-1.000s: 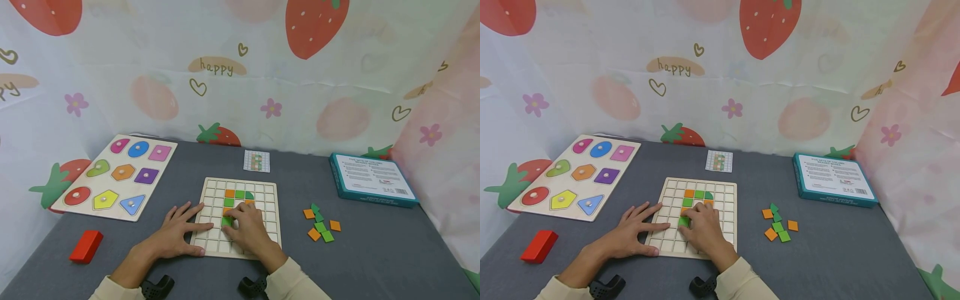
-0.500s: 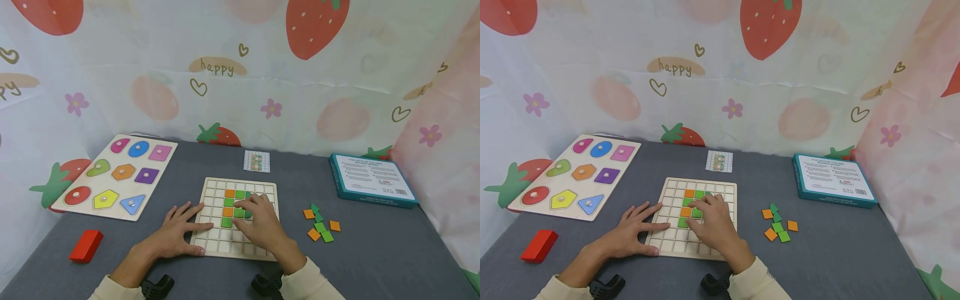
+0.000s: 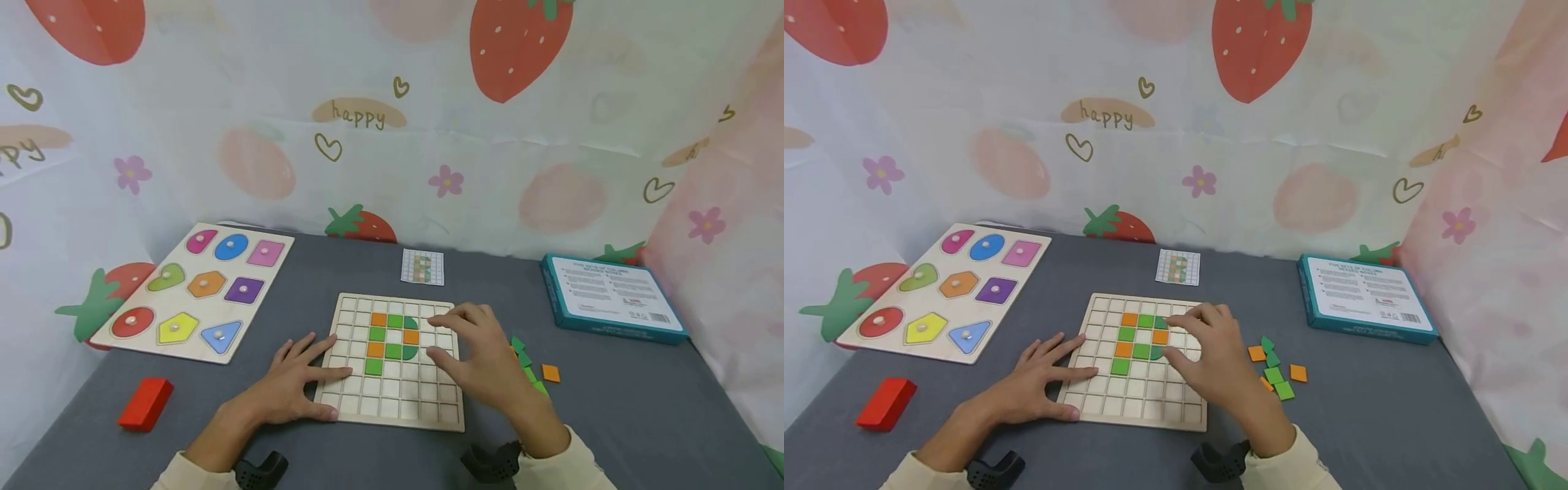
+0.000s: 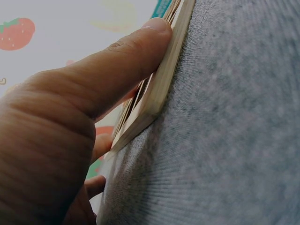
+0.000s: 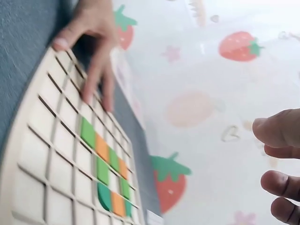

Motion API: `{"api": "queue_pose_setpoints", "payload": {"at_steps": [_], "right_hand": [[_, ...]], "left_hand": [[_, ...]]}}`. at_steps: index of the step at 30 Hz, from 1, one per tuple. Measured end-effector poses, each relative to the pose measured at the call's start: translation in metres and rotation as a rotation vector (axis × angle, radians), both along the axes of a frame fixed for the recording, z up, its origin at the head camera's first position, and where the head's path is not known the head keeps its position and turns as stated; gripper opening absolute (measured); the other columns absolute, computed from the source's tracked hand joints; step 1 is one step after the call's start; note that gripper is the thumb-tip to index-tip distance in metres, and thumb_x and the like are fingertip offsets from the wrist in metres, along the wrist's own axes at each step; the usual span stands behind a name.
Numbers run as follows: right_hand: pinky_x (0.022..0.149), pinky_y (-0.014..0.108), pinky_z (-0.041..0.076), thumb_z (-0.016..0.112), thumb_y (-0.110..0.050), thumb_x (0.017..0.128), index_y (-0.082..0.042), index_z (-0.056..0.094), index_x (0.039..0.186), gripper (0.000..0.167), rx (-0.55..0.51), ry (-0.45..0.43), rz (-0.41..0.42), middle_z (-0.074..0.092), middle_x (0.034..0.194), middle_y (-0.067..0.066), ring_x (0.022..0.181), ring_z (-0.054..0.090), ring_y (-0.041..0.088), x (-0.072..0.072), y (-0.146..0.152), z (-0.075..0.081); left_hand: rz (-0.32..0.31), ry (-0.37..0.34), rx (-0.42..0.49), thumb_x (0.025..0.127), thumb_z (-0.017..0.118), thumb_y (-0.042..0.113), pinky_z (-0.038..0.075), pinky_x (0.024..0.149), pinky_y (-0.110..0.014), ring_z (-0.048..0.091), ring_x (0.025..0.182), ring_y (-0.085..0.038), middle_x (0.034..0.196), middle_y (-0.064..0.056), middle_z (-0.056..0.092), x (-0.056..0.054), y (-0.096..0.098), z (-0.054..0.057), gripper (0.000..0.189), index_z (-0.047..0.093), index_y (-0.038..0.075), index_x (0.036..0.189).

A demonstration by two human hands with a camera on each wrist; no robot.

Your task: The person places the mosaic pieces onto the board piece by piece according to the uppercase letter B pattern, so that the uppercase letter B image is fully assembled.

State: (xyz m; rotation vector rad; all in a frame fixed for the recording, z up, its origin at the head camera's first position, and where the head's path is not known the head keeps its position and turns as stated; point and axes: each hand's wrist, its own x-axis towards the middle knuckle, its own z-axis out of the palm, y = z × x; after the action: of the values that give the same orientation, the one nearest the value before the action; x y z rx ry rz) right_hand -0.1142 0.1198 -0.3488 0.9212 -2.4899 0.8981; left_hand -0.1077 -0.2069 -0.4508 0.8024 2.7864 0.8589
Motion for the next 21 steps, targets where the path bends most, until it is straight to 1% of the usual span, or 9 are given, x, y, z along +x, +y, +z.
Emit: {"api": "queue_pose_setpoints", "payload": {"at_steps": [5,9,15,17,21], "right_hand": [[0.075,0.041,0.041,0.083,-0.011,0.077,-0.009,0.069,0.114,0.040,0.000,0.042,-0.034,0.056,0.106,0.001,0.097,0.044,0.019,0.002,0.024,0.008],[0.074,0.042,0.041,0.082,-0.009,0.077,-0.008,0.068,0.117,0.042,0.002,0.063,-0.054,0.057,0.108,0.001,0.098,0.044,0.019,0.004,0.044,0.008],[0.069,0.038,0.041,0.083,-0.005,0.075,-0.010,0.068,0.119,0.047,-0.001,0.060,-0.074,0.057,0.109,-0.001,0.097,0.046,0.017,0.003,0.074,-0.002],[0.070,0.039,0.042,0.082,-0.004,0.075,-0.010,0.067,0.120,0.047,0.002,0.045,-0.084,0.057,0.110,-0.001,0.099,0.046,0.018,0.002,0.084,-0.006],[0.074,0.046,0.041,0.081,-0.003,0.076,-0.010,0.066,0.121,0.048,0.002,-0.003,-0.109,0.056,0.112,0.000,0.104,0.046,0.022,-0.001,0.104,-0.016]], "left_hand": [[0.002,0.000,-0.007,0.073,0.071,0.066,-0.001,0.105,-0.063,0.009,0.141,-0.044,0.156,-0.009,0.026,0.000,0.000,-0.001,0.072,0.061,0.029,0.134],[0.004,0.003,-0.013,0.073,0.070,0.067,0.000,0.105,-0.063,0.010,0.141,-0.043,0.156,-0.008,0.026,0.000,0.000,-0.001,0.072,0.061,0.030,0.134],[0.004,-0.002,-0.017,0.073,0.070,0.067,0.000,0.105,-0.063,0.010,0.142,-0.042,0.156,-0.007,0.025,0.000,0.000,0.000,0.071,0.061,0.031,0.134],[0.004,-0.003,-0.017,0.073,0.070,0.067,0.000,0.105,-0.063,0.009,0.142,-0.042,0.156,-0.007,0.025,0.000,0.000,0.001,0.071,0.061,0.030,0.134],[0.006,-0.002,-0.023,0.073,0.070,0.067,0.000,0.105,-0.063,0.009,0.142,-0.042,0.157,-0.007,0.025,0.001,-0.001,0.001,0.071,0.061,0.030,0.134]]}}
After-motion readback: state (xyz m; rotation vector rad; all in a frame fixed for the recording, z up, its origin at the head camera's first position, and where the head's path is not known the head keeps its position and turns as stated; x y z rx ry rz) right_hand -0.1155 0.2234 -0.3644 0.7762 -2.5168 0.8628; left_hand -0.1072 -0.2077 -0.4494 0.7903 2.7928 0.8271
